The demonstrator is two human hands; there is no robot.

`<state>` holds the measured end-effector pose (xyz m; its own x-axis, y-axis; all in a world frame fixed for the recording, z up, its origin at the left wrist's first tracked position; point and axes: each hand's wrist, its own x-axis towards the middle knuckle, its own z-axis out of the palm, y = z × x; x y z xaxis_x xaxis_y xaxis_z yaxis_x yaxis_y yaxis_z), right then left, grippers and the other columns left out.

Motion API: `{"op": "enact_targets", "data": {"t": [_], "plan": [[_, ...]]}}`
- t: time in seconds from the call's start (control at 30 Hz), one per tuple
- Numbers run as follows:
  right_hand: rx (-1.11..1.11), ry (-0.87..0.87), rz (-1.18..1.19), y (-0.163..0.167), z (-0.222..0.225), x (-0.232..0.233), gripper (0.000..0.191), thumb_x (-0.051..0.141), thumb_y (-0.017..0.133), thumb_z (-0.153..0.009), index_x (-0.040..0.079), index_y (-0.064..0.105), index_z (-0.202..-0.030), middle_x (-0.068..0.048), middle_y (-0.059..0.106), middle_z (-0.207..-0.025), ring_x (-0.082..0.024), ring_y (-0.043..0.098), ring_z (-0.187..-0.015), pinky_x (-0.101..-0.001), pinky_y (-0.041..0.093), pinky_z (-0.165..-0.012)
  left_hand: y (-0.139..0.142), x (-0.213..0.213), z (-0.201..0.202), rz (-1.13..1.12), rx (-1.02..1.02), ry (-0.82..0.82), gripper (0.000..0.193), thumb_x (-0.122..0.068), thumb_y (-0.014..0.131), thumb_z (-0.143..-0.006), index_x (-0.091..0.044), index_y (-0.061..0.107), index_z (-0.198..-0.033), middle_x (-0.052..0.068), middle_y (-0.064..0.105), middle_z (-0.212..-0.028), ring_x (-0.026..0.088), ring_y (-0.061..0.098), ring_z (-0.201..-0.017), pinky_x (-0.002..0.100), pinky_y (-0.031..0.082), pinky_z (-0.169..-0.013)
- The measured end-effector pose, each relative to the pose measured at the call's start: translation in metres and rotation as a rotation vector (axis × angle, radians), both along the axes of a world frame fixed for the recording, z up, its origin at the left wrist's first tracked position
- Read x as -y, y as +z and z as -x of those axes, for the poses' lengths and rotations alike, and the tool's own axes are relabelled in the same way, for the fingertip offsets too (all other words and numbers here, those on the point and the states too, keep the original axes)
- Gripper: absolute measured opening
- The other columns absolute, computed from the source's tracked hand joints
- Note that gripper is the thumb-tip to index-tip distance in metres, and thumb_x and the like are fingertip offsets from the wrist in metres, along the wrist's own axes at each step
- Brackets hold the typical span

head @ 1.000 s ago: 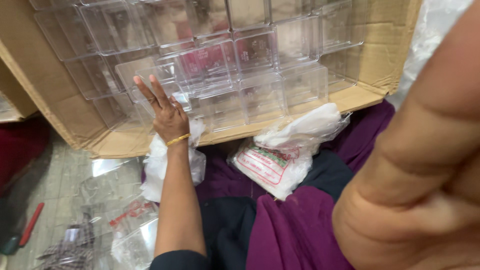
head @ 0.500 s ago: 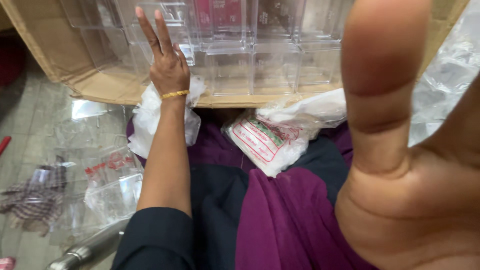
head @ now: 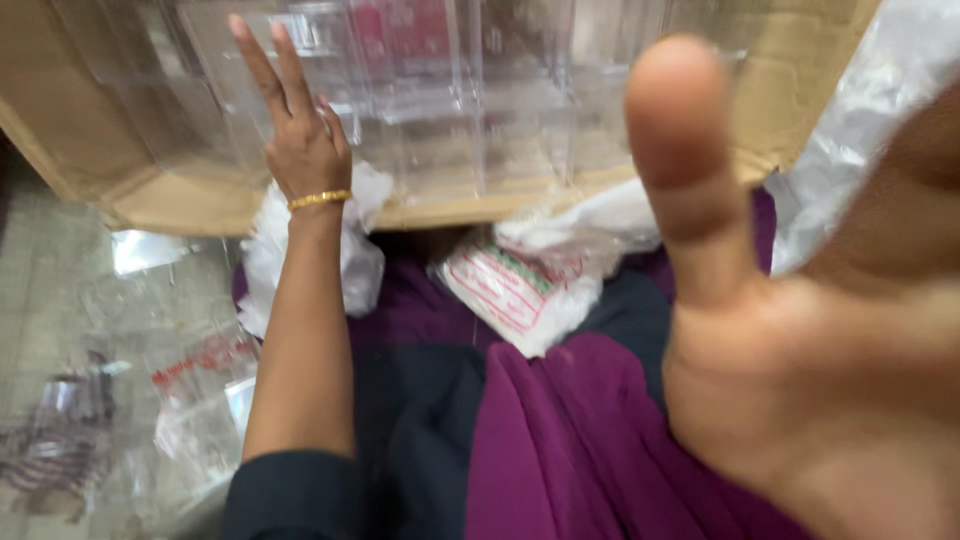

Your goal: The person sits on the floor in front of a large cardboard box filled with clear plastic boxes. They pull boxes out one at a time, tear off the surrounding plastic bags and wrapping by hand, and stack the unwrapped boxes back into the carton.

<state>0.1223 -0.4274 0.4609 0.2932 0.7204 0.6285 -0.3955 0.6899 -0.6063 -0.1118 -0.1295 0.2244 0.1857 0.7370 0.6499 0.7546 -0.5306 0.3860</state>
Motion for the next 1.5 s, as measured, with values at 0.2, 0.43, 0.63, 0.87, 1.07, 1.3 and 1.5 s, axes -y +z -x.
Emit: {"op": "enact_targets", "data": {"t": [0.2, 0.43, 0.63, 0.87, 1.07, 1.3, 1.5], "plan": [[0.185, 0.054, 0.119, -0.034, -0.015, -0.106, 0.054, 0.037, 0.064, -0.114, 0.009, 0.043, -0.155, -0.010, 0.053, -0.152, -0.021, 0.045, -0.141, -0.0411, 0.040, -0.117, 0.055, -0.025, 0.000, -0.141, 0.081, -0.177, 0.042, -0.010, 0.048, -0.117, -0.014, 0.037, -0.158, 0.002, 0.042, -0.161, 0.028, 0.061, -0.137, 0.031, 0.063, -0.105], [0.777, 0.145, 0.528, -0.106, 0.019, -0.199, 0.084, 0.043, 0.076, -0.091, 0.007, 0.036, -0.156, -0.011, 0.059, -0.144, -0.022, 0.055, -0.136, -0.0389, 0.050, -0.110, 0.080, -0.020, -0.013, 0.798, 0.913, -0.610, 0.054, -0.044, 0.042, -0.112, 0.003, 0.063, -0.128, 0.015, 0.074, -0.099, 0.018, 0.071, -0.070, 0.031, 0.057, -0.065], [0.965, -0.150, 0.719, -0.137, 0.017, -0.211, 0.036, 0.030, 0.076, -0.087, 0.007, 0.075, -0.114, -0.007, 0.079, -0.109, -0.017, 0.073, -0.101, -0.0319, 0.057, -0.092, 0.070, -0.021, -0.032, 0.767, 1.016, -0.342, 0.059, -0.048, 0.041, -0.110, 0.005, 0.067, -0.116, 0.019, 0.078, -0.093, 0.021, 0.073, -0.076, 0.035, 0.061, -0.072], [0.758, -0.347, 0.516, -0.144, -0.028, -0.221, 0.017, 0.014, 0.078, -0.088, 0.004, 0.076, -0.101, -0.004, 0.077, -0.097, -0.012, 0.070, -0.093, -0.0273, 0.055, -0.085, 0.060, -0.008, -0.050, 0.859, 1.072, -0.848, 0.041, -0.011, 0.076, -0.093, -0.001, 0.062, -0.131, 0.015, 0.070, -0.128, 0.020, 0.064, -0.121, 0.033, 0.048, -0.109], [0.779, -0.459, 0.578, -0.145, -0.042, -0.214, 0.015, 0.013, 0.077, -0.095, 0.006, 0.081, -0.107, -0.003, 0.077, -0.093, -0.009, 0.068, -0.084, -0.0252, 0.054, -0.076, 0.055, -0.004, -0.069, 0.785, 1.278, -0.788, 0.019, -0.009, 0.082, -0.091, -0.003, 0.067, -0.101, 0.019, 0.074, -0.125, 0.023, 0.071, -0.112, 0.034, 0.053, -0.105], [0.735, -0.401, 0.638, -0.144, -0.039, -0.205, 0.020, 0.017, 0.063, -0.102, 0.008, 0.076, -0.114, 0.003, 0.074, -0.083, -0.003, 0.067, -0.075, -0.0219, 0.052, -0.066, 0.063, 0.003, -0.079, 0.812, 1.130, -0.629, 0.016, -0.018, 0.082, -0.093, -0.009, 0.069, -0.097, 0.001, 0.066, -0.089, 0.009, 0.056, -0.077, 0.024, 0.043, -0.069], [0.275, -0.169, 0.618, -0.148, -0.042, -0.212, 0.019, 0.015, 0.064, -0.104, 0.005, 0.078, -0.113, 0.007, 0.064, -0.082, -0.001, 0.049, -0.070, -0.0187, 0.042, -0.063, 0.057, 0.011, -0.072, 1.064, 0.978, -0.713, 0.022, -0.031, 0.075, -0.095, -0.009, 0.071, -0.097, -0.003, 0.066, -0.087, 0.005, 0.054, -0.076, 0.022, 0.045, -0.070]]}}
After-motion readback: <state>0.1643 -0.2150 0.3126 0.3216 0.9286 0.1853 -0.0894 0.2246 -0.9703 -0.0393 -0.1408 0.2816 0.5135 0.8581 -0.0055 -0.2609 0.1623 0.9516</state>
